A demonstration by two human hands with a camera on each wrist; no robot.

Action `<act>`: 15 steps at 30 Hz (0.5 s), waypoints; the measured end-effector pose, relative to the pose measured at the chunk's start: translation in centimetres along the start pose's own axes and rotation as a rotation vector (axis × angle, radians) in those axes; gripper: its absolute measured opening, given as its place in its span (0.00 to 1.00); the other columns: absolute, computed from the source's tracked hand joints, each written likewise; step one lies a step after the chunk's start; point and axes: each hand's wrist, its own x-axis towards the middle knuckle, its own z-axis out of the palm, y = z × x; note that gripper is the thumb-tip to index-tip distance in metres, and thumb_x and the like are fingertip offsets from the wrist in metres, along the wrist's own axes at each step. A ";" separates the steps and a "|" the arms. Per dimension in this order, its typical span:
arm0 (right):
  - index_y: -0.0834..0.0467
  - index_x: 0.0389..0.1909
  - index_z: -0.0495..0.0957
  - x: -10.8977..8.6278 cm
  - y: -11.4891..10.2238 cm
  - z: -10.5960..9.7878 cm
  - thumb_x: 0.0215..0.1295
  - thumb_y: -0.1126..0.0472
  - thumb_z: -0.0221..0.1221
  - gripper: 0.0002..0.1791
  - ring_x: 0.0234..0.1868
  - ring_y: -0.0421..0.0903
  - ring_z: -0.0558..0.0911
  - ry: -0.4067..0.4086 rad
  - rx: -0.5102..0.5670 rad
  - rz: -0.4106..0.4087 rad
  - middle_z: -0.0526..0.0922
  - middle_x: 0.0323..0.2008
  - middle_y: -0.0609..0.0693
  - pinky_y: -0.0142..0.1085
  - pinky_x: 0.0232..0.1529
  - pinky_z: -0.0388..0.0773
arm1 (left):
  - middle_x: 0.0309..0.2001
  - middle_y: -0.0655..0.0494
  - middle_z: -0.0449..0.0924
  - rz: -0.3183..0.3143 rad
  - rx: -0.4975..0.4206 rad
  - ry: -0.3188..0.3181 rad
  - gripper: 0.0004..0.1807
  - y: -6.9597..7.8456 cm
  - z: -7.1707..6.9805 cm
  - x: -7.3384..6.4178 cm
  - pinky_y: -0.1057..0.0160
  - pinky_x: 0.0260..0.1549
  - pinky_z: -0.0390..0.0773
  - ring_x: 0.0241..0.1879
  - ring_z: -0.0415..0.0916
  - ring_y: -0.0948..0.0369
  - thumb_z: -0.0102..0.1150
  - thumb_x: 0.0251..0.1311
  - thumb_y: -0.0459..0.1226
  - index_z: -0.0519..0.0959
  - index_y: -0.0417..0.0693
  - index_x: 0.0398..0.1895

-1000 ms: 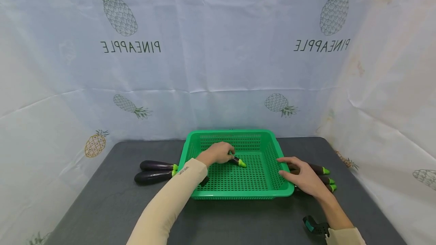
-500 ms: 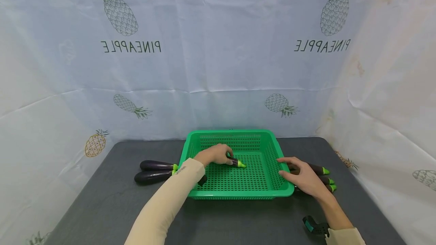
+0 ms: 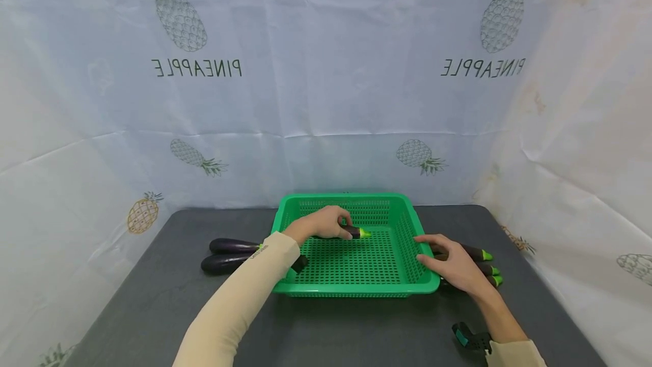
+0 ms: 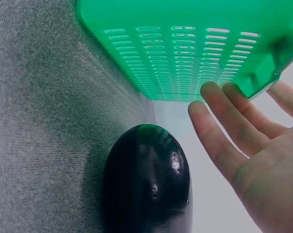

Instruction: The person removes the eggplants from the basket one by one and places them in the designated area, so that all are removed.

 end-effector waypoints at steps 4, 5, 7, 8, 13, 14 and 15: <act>0.57 0.65 0.76 0.0 0.1 0.0 0.73 0.57 0.62 0.22 0.58 0.61 0.78 -0.001 0.005 0.006 0.77 0.58 0.57 0.42 0.50 0.80 | 0.44 0.56 0.79 0.026 0.019 0.003 0.17 0.4 -0.6 -0.4 0.59 0.37 0.77 0.39 0.76 0.60 0.69 0.65 0.45 0.82 0.54 0.54; 0.57 0.65 0.76 0.0 0.1 0.0 0.73 0.57 0.62 0.22 0.58 0.61 0.78 -0.001 0.006 0.008 0.77 0.59 0.57 0.43 0.51 0.80 | 0.43 0.56 0.79 0.029 0.022 0.006 0.17 0.4 -0.8 -0.5 0.59 0.37 0.77 0.39 0.76 0.60 0.70 0.65 0.45 0.82 0.54 0.54; 0.57 0.65 0.76 0.1 0.1 0.0 0.73 0.57 0.62 0.22 0.59 0.62 0.78 -0.001 0.007 0.010 0.77 0.59 0.58 0.44 0.51 0.80 | 0.41 0.57 0.79 0.035 0.031 0.013 0.17 0.7 -1.2 -0.9 0.59 0.37 0.77 0.39 0.76 0.59 0.69 0.65 0.45 0.82 0.53 0.55; 0.57 0.65 0.76 0.1 0.1 0.0 0.73 0.57 0.62 0.22 0.59 0.62 0.78 -0.001 0.007 0.011 0.77 0.59 0.58 0.45 0.51 0.80 | 0.41 0.57 0.79 0.040 0.035 0.017 0.17 0.7 -1.4 -1.0 0.59 0.37 0.77 0.39 0.76 0.59 0.69 0.65 0.45 0.82 0.54 0.55; 0.56 0.65 0.76 0.1 0.0 -0.1 0.73 0.57 0.62 0.22 0.59 0.61 0.78 -0.002 0.007 0.009 0.76 0.60 0.58 0.47 0.51 0.80 | 0.42 0.55 0.78 0.071 0.036 0.043 0.18 1.2 -2.5 -2.1 0.58 0.39 0.77 0.41 0.75 0.59 0.68 0.66 0.44 0.81 0.51 0.56; 0.56 0.65 0.76 0.1 0.0 -0.1 0.73 0.57 0.62 0.22 0.59 0.61 0.78 -0.004 0.009 0.009 0.76 0.60 0.58 0.48 0.51 0.80 | 0.44 0.55 0.78 0.073 0.039 0.050 0.18 1.3 -2.7 -2.4 0.58 0.40 0.77 0.42 0.75 0.59 0.68 0.66 0.44 0.81 0.51 0.56; 0.56 0.66 0.76 0.0 0.0 -0.2 0.73 0.57 0.62 0.22 0.59 0.61 0.78 -0.004 0.011 0.009 0.76 0.60 0.58 0.49 0.51 0.79 | 0.45 0.54 0.78 0.072 0.041 0.057 0.18 1.5 -2.9 -2.6 0.58 0.40 0.77 0.42 0.75 0.58 0.68 0.66 0.44 0.81 0.51 0.56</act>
